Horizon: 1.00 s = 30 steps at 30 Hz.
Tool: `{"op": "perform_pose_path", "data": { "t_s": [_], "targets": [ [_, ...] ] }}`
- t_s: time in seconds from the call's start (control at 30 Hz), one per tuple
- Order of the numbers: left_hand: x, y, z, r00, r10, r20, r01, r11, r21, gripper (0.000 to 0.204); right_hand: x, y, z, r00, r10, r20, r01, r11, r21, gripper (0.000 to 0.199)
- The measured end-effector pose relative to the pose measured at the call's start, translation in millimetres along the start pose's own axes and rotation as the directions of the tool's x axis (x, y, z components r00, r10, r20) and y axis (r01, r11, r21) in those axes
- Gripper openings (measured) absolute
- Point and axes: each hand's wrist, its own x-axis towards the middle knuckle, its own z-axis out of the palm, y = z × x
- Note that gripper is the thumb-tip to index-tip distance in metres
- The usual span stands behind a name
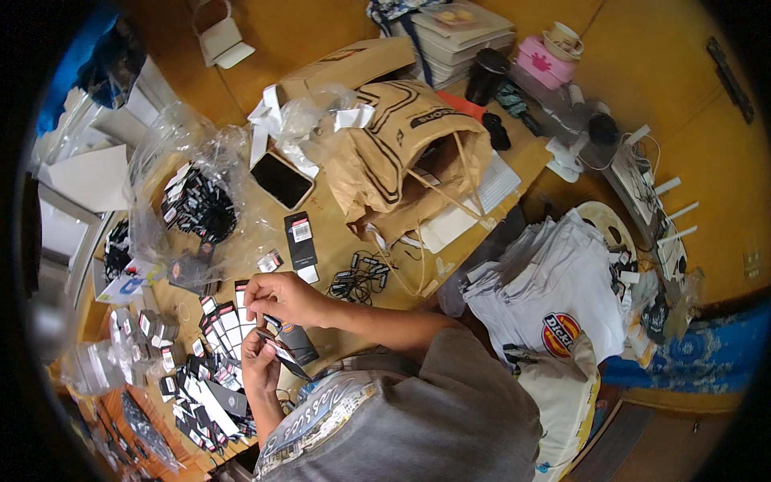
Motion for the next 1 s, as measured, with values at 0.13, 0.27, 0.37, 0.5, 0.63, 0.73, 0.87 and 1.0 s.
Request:
{"op": "perform_pose_path", "data": {
  "t_s": [0.13, 0.27, 0.37, 0.5, 0.63, 0.73, 0.87, 1.0],
  "targets": [
    [1.4, 1.4, 2.0, 1.0, 0.025, 0.018, -0.026, 0.998, 0.057, 0.027, -3.6, 0.4, 5.9, 0.999, 0.034, 0.032, -0.032, 0.996, -0.078, 0.007],
    [-1.6, 1.4, 3.9, 1.0, -0.017, -0.02, 0.02, 0.988, 0.154, 0.027, 0.1, -0.6, 0.3, 1.0, -0.01, -0.007, 0.011, 0.985, 0.172, 0.005],
    [-3.6, 2.8, 5.0, 0.997, -0.033, -0.072, 0.046, 0.98, 0.193, 0.025, 7.7, -11.3, -14.2, 0.997, -0.026, -0.076, 0.05, 0.943, 0.329, 0.006],
    [-1.4, 6.2, 3.1, 0.994, -0.056, -0.09, 0.079, 0.959, 0.271, 0.021, 7.6, -18.2, -10.8, 0.989, -0.007, -0.148, 0.08, 0.864, 0.497, 0.009],
    [1.6, 16.7, -3.4, 0.988, 0.053, -0.147, -0.016, 0.969, 0.247, 0.032, 5.5, -17.5, -8.2, 0.981, 0.067, -0.181, 0.01, 0.92, 0.393, 0.009],
    [4.2, 16.9, -13.6, 0.944, 0.223, -0.245, -0.185, 0.968, 0.169, 0.024, 0.3, -13.0, -6.8, 0.979, 0.109, -0.171, -0.067, 0.97, 0.234, 0.004],
    [3.5, 10.0, -12.1, 0.89, 0.329, -0.315, -0.234, 0.924, 0.302, 0.014, -1.3, 1.4, 10.1, 0.953, 0.254, -0.164, -0.257, 0.966, 0.004, 0.006],
    [5.9, 11.6, -1.4, 0.791, 0.507, -0.344, -0.281, 0.799, 0.531, 0.017, -0.3, 12.9, 25.7, 0.945, 0.263, -0.197, -0.283, 0.955, -0.083, 0.008]
  ]
}}
